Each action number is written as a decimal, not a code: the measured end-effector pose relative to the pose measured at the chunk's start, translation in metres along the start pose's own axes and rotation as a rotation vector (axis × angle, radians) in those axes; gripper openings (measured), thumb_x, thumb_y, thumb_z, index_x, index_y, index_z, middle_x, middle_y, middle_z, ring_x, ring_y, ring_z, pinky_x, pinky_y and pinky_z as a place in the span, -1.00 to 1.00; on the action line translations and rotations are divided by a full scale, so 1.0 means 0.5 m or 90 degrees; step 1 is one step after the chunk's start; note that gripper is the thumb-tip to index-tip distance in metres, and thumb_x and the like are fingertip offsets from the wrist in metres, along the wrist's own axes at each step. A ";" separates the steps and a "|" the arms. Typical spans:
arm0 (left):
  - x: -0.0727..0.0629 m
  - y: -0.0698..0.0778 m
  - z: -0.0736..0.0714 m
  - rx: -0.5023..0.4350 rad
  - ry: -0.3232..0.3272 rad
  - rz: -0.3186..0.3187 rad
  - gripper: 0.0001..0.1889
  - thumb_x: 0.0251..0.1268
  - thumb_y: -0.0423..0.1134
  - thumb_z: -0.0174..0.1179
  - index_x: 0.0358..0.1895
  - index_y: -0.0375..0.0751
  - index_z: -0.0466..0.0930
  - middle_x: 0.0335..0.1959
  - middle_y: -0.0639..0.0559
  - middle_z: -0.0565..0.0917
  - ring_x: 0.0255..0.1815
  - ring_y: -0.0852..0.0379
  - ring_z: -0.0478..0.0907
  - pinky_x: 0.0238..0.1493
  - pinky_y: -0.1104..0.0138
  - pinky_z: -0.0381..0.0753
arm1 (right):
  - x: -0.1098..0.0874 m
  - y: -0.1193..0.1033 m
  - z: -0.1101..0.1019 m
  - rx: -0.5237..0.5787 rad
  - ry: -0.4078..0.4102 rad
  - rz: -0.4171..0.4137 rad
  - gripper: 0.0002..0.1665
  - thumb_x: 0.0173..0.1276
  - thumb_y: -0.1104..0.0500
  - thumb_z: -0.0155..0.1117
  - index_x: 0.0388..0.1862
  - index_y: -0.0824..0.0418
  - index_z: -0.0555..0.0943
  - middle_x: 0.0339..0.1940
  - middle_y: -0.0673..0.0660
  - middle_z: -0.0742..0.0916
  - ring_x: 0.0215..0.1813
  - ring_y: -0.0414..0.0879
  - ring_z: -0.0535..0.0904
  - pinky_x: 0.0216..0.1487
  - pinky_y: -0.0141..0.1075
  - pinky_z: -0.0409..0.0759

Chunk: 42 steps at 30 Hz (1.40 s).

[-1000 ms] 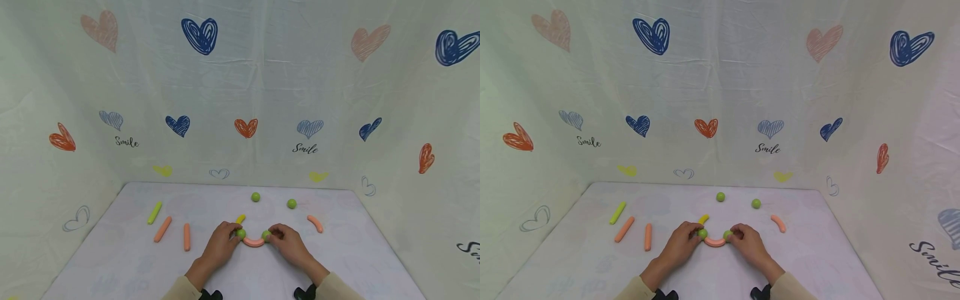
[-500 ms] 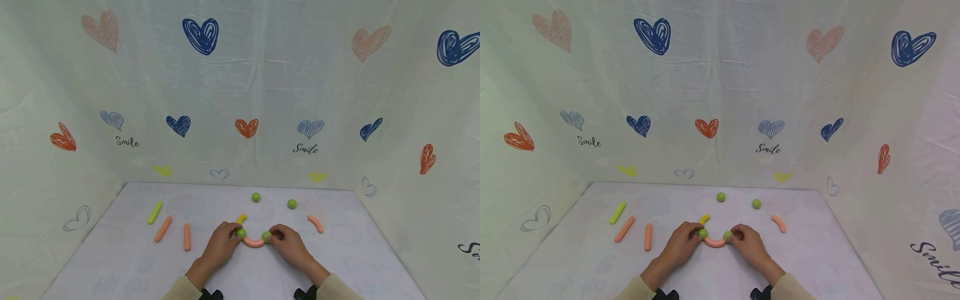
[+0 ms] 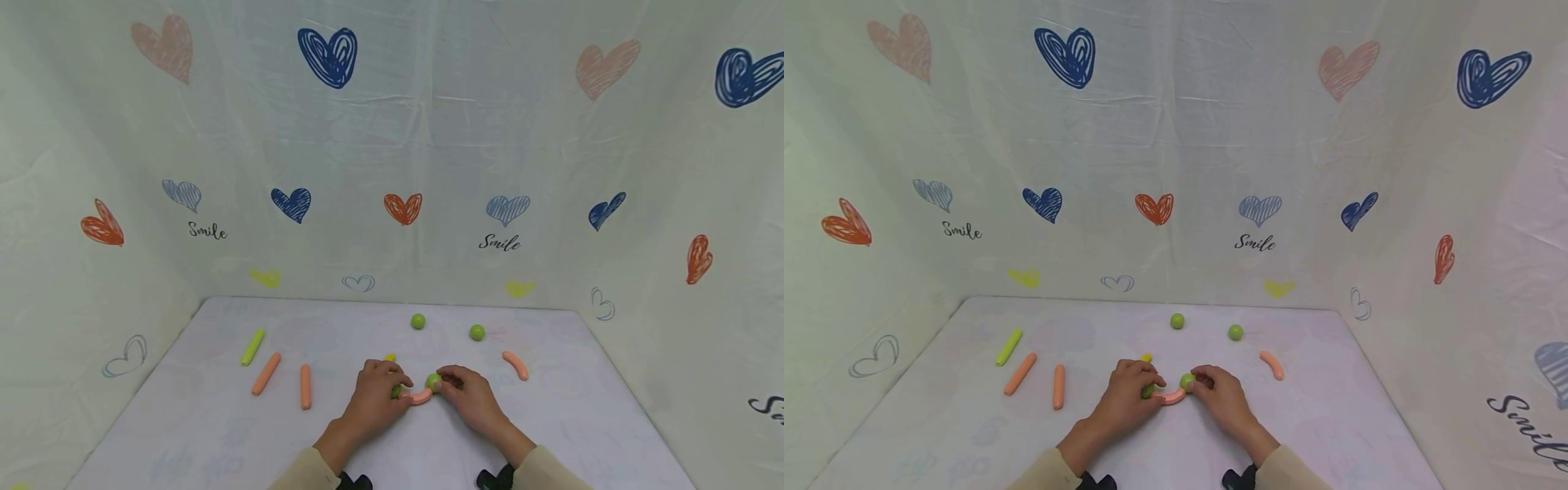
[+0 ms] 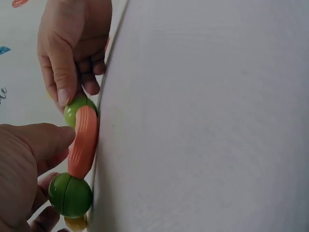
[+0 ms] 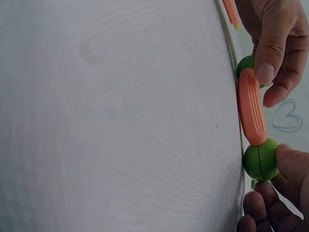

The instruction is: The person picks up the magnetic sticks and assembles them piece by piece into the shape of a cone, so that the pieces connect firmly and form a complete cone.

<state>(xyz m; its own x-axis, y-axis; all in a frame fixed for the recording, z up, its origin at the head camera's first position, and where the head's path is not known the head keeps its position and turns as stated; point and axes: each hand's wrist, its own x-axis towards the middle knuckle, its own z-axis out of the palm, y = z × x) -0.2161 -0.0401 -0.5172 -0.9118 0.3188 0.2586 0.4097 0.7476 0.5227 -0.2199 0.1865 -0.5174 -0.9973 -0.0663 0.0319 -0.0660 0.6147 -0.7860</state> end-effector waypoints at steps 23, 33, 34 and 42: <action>0.005 -0.001 0.013 -0.056 -0.021 0.011 -0.85 0.17 -0.08 0.59 -0.21 0.11 0.85 -0.12 0.23 0.73 0.10 0.12 0.49 0.17 0.16 0.55 | 0.000 -0.002 -0.027 0.013 0.001 0.026 -0.68 0.47 0.06 0.43 0.15 0.10 0.75 -0.10 -0.05 0.78 -0.08 -0.20 0.63 -0.09 -0.32 0.61; 0.004 0.000 0.019 -0.055 -0.023 0.007 -0.86 0.21 -0.12 0.57 -0.19 0.06 0.86 -0.11 0.22 0.73 0.13 0.10 0.48 0.21 0.15 0.54 | 0.018 0.046 -0.161 -0.037 0.128 0.076 -0.55 0.58 0.08 0.29 0.34 0.24 0.63 0.09 0.18 0.76 0.12 0.04 0.63 0.03 -0.25 0.59; 0.003 0.001 0.018 -0.057 -0.024 0.006 -0.86 0.21 -0.12 0.56 -0.19 0.06 0.86 -0.11 0.22 0.72 0.13 0.10 0.48 0.21 0.15 0.54 | 0.020 0.052 -0.173 -0.044 0.134 0.083 -0.53 0.59 0.07 0.27 0.37 0.24 0.61 0.13 0.21 0.75 0.15 0.07 0.62 0.06 -0.21 0.58; 0.003 -0.001 0.020 -0.057 -0.026 0.008 -0.86 0.20 -0.13 0.57 -0.19 0.07 0.86 -0.10 0.21 0.74 0.14 0.09 0.49 0.20 0.15 0.53 | 0.020 0.096 -0.219 -0.056 0.104 0.181 -0.18 0.58 -0.21 0.25 0.57 0.27 0.38 0.36 0.40 0.61 0.21 0.20 0.61 0.20 0.09 0.59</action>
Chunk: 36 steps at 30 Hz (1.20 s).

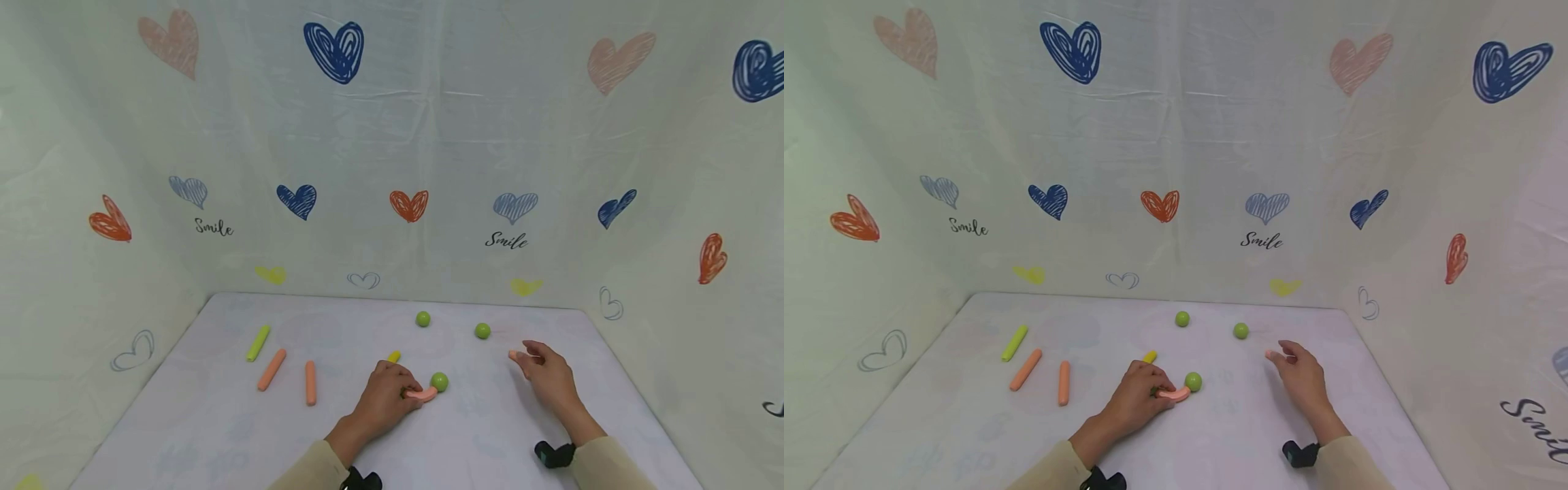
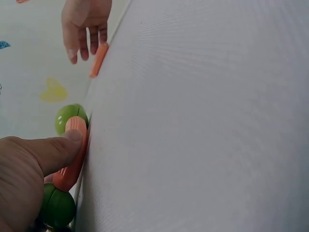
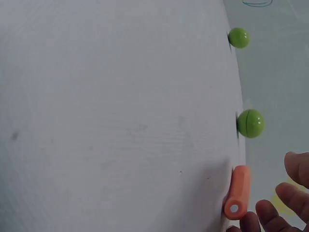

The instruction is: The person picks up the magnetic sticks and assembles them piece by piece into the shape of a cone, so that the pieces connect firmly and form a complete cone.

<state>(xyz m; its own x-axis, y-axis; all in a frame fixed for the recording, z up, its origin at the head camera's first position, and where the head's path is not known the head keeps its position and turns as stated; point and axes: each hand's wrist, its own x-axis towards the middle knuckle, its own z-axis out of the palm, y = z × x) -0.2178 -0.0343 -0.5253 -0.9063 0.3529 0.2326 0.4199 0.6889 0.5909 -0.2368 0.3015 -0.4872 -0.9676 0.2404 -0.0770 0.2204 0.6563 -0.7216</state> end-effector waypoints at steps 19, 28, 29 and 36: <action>0.002 0.004 -0.003 0.000 -0.014 -0.017 -0.88 0.22 -0.12 0.56 -0.20 0.09 0.84 -0.07 0.20 0.73 0.18 0.09 0.49 0.23 0.14 0.54 | 0.037 0.038 -0.024 -0.014 -0.168 -0.090 -0.08 0.40 -0.03 0.50 0.60 0.25 0.35 0.41 0.31 0.57 0.28 0.15 0.49 0.10 -0.15 0.53; 0.003 0.001 -0.001 -0.005 -0.024 -0.026 -0.87 0.23 -0.10 0.56 -0.19 0.10 0.84 -0.05 0.21 0.73 0.19 0.09 0.48 0.25 0.13 0.55 | 0.066 0.042 -0.037 -0.023 -0.234 -0.140 -0.07 0.29 -0.02 0.60 0.57 0.16 0.44 0.16 0.18 0.63 0.10 0.02 0.47 0.05 -0.18 0.45; 0.003 0.001 -0.001 -0.006 -0.026 -0.026 -0.87 0.23 -0.10 0.55 -0.18 0.10 0.85 -0.05 0.21 0.73 0.19 0.09 0.48 0.25 0.13 0.55 | 0.068 0.042 -0.036 -0.027 -0.238 -0.142 -0.07 0.28 -0.02 0.61 0.56 0.16 0.44 0.11 0.17 0.63 0.08 0.01 0.46 0.03 -0.18 0.44; 0.003 0.003 -0.005 -0.009 -0.030 -0.028 -0.87 0.24 -0.11 0.55 -0.17 0.09 0.84 -0.04 0.20 0.73 0.21 0.09 0.47 0.25 0.14 0.54 | 0.079 0.041 -0.034 -0.047 -0.255 -0.160 -0.09 0.26 0.00 0.63 0.52 0.22 0.48 -0.03 0.14 0.59 -0.01 0.01 0.41 -0.09 -0.23 0.40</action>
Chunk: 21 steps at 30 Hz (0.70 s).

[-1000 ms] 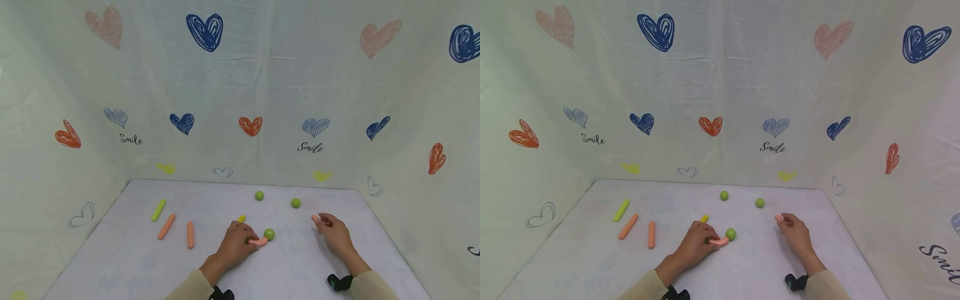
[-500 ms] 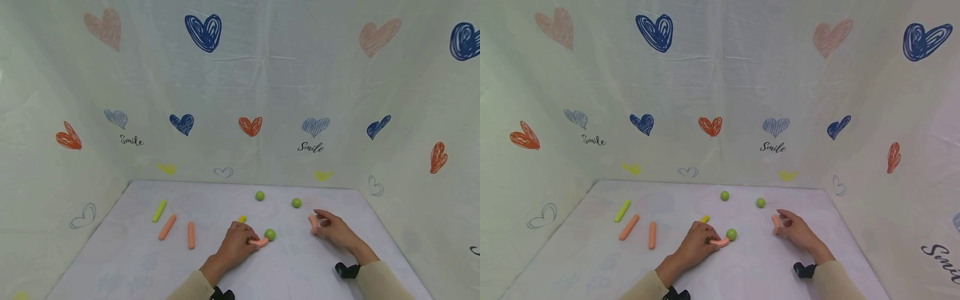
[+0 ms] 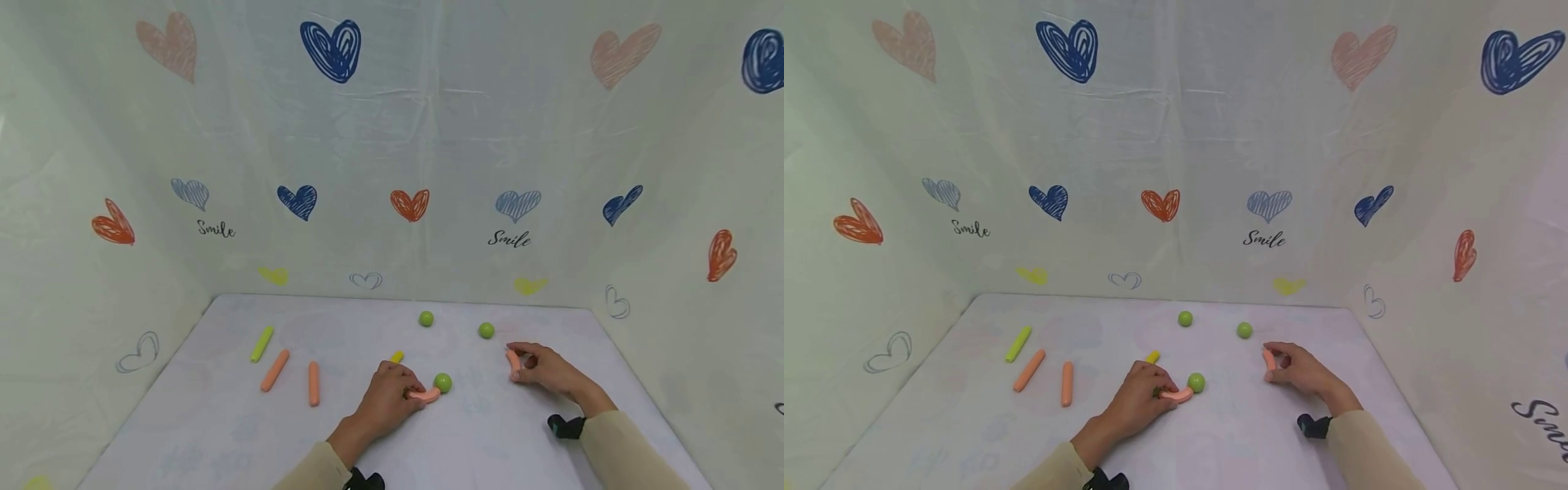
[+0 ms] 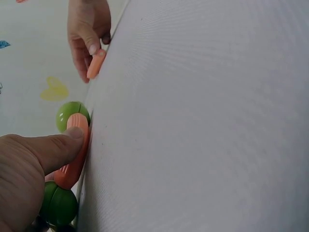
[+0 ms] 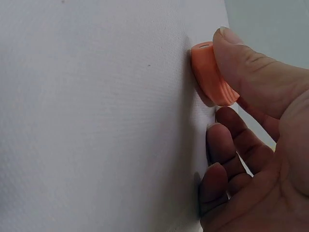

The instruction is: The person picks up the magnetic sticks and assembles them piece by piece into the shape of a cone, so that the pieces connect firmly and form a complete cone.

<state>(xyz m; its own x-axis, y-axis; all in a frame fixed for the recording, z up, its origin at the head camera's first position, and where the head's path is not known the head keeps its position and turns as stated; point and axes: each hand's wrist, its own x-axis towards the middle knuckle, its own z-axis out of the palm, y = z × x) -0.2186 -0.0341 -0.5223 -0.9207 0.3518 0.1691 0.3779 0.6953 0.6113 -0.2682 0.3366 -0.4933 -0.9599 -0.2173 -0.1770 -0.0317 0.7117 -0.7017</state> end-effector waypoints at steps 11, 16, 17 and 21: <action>0.000 0.001 -0.002 -0.006 -0.004 -0.005 -0.86 0.25 -0.09 0.54 -0.16 0.09 0.84 -0.03 0.20 0.72 0.21 0.09 0.46 0.23 0.16 0.55 | -0.002 0.003 0.015 0.001 0.045 -0.028 -0.20 0.29 0.08 0.61 0.43 0.21 0.48 0.13 0.23 0.71 -0.04 -0.04 0.58 -0.01 -0.20 0.52; -0.001 0.000 -0.002 -0.004 -0.003 -0.003 -0.86 0.25 -0.10 0.54 -0.16 0.08 0.84 -0.04 0.20 0.73 0.20 0.09 0.46 0.22 0.16 0.55 | -0.006 -0.002 0.026 0.010 0.092 -0.025 -0.39 0.46 0.18 0.42 0.45 0.20 0.53 0.15 0.25 0.76 0.06 -0.02 0.67 0.12 -0.11 0.57; -0.001 0.000 -0.002 -0.002 -0.003 -0.003 -0.86 0.25 -0.10 0.54 -0.16 0.09 0.84 -0.04 0.20 0.73 0.20 0.09 0.46 0.22 0.16 0.55 | -0.006 -0.003 0.029 0.009 0.104 -0.026 -0.43 0.49 0.19 0.38 0.45 0.19 0.54 0.15 0.25 0.77 0.08 -0.01 0.67 0.14 -0.10 0.57; 0.000 -0.001 -0.001 0.003 -0.002 0.000 -0.86 0.24 -0.10 0.55 -0.16 0.09 0.84 -0.04 0.21 0.73 0.19 0.10 0.46 0.22 0.17 0.55 | -0.006 -0.006 0.038 0.017 0.145 -0.026 -0.47 0.54 0.21 0.32 0.45 0.16 0.56 0.16 0.26 0.77 0.11 0.01 0.68 0.17 -0.13 0.55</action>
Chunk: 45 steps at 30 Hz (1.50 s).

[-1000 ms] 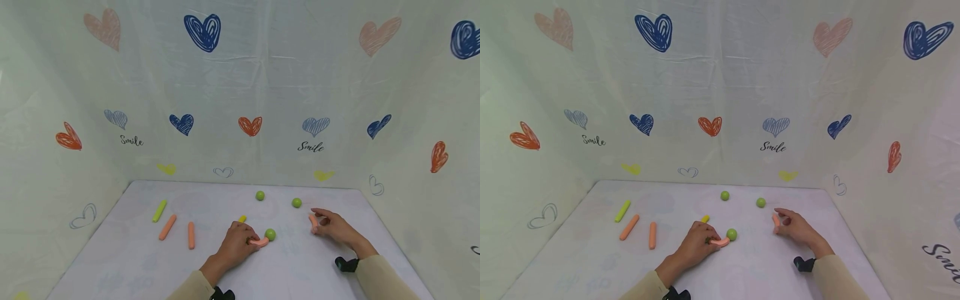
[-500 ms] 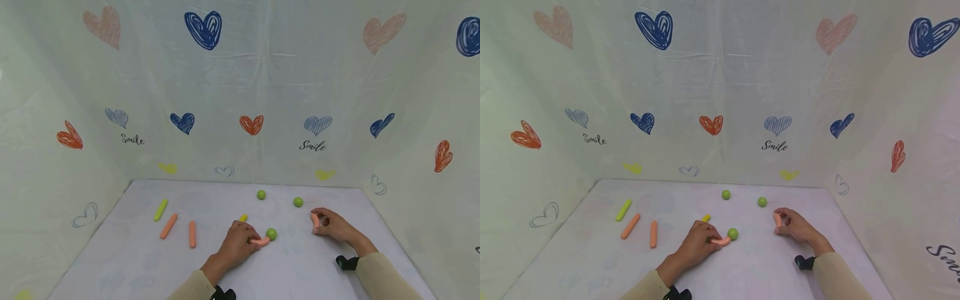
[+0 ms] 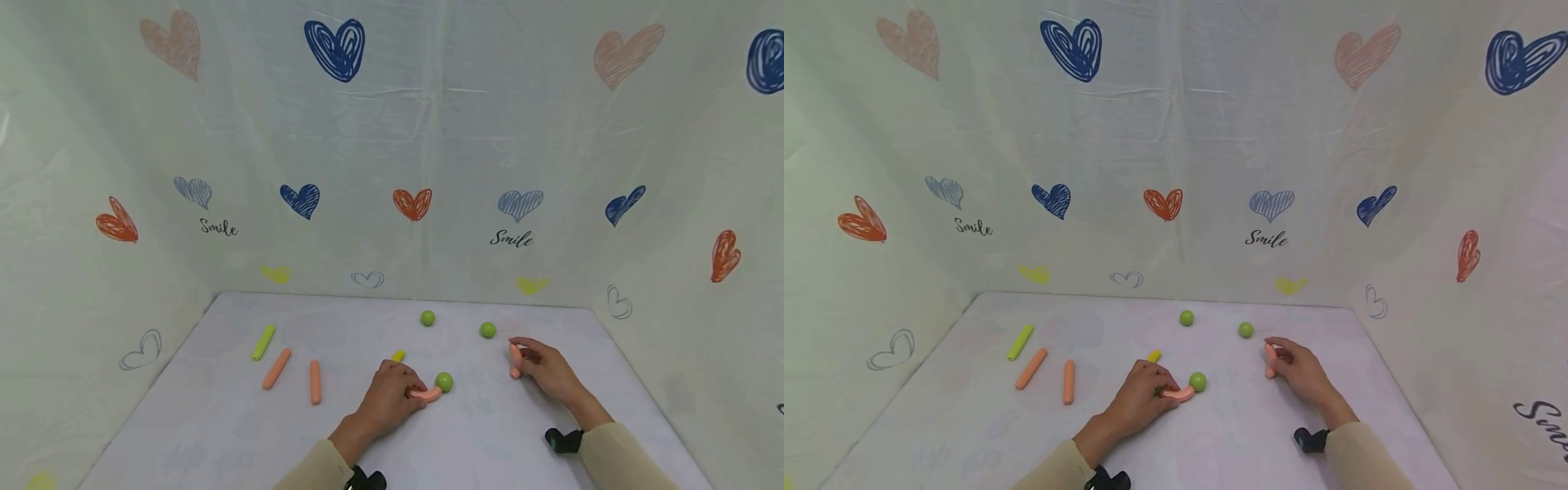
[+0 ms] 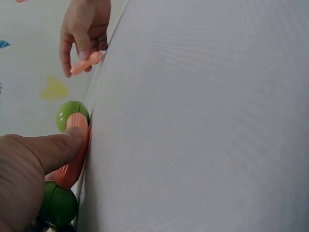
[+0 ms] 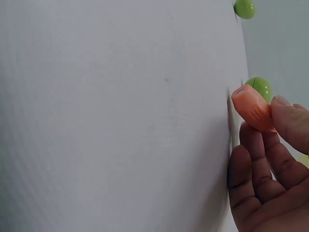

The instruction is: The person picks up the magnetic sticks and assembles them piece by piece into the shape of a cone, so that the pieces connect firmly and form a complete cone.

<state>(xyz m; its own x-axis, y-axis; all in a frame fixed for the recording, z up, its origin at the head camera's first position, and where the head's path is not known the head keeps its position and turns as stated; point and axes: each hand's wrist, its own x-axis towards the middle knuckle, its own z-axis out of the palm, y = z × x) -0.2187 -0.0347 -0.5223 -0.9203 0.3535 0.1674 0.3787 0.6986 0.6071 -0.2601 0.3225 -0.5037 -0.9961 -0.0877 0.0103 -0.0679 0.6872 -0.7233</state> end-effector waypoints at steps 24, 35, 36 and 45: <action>0.000 0.004 -0.004 -0.010 -0.005 -0.007 -0.87 0.25 -0.11 0.54 -0.16 0.08 0.86 -0.05 0.21 0.72 0.21 0.09 0.45 0.19 0.19 0.55 | 0.014 -0.079 0.073 0.216 0.008 0.041 -0.44 0.50 0.27 0.36 0.43 0.33 0.53 0.18 0.45 0.73 -0.15 -0.20 0.75 -0.13 -0.37 0.73; 0.001 0.000 0.000 -0.014 -0.020 -0.002 -0.88 0.26 -0.09 0.54 -0.17 0.12 0.86 -0.09 0.27 0.68 0.18 0.13 0.44 0.22 0.15 0.54 | 0.030 -0.135 0.134 0.257 -0.008 0.082 -0.49 0.46 0.30 0.35 0.37 0.29 0.57 0.03 0.34 0.79 -0.25 -0.11 0.78 -0.19 -0.34 0.73; 0.002 -0.001 0.001 -0.012 -0.021 0.001 -0.87 0.25 -0.09 0.54 -0.17 0.12 0.87 -0.09 0.27 0.68 0.17 0.14 0.44 0.22 0.15 0.54 | 0.030 -0.139 0.139 0.254 -0.009 0.086 -0.50 0.47 0.29 0.35 0.36 0.29 0.58 0.01 0.31 0.80 -0.26 -0.11 0.79 -0.20 -0.34 0.73; 0.001 -0.002 0.001 -0.005 -0.024 0.025 -0.86 0.23 -0.08 0.55 -0.17 0.10 0.86 -0.10 0.27 0.67 0.13 0.17 0.43 0.18 0.22 0.53 | 0.029 -0.161 0.171 0.265 -0.052 0.102 -0.52 0.53 0.28 0.28 0.39 0.29 0.60 -0.16 0.18 0.81 -0.29 -0.10 0.77 -0.19 -0.30 0.75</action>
<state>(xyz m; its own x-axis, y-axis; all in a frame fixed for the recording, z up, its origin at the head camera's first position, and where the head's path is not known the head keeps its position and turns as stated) -0.2197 -0.0349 -0.5233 -0.9004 0.4041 0.1613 0.4135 0.6793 0.6062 -0.2644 0.2044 -0.5044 -0.9835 -0.0718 -0.1660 0.1310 0.3500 -0.9276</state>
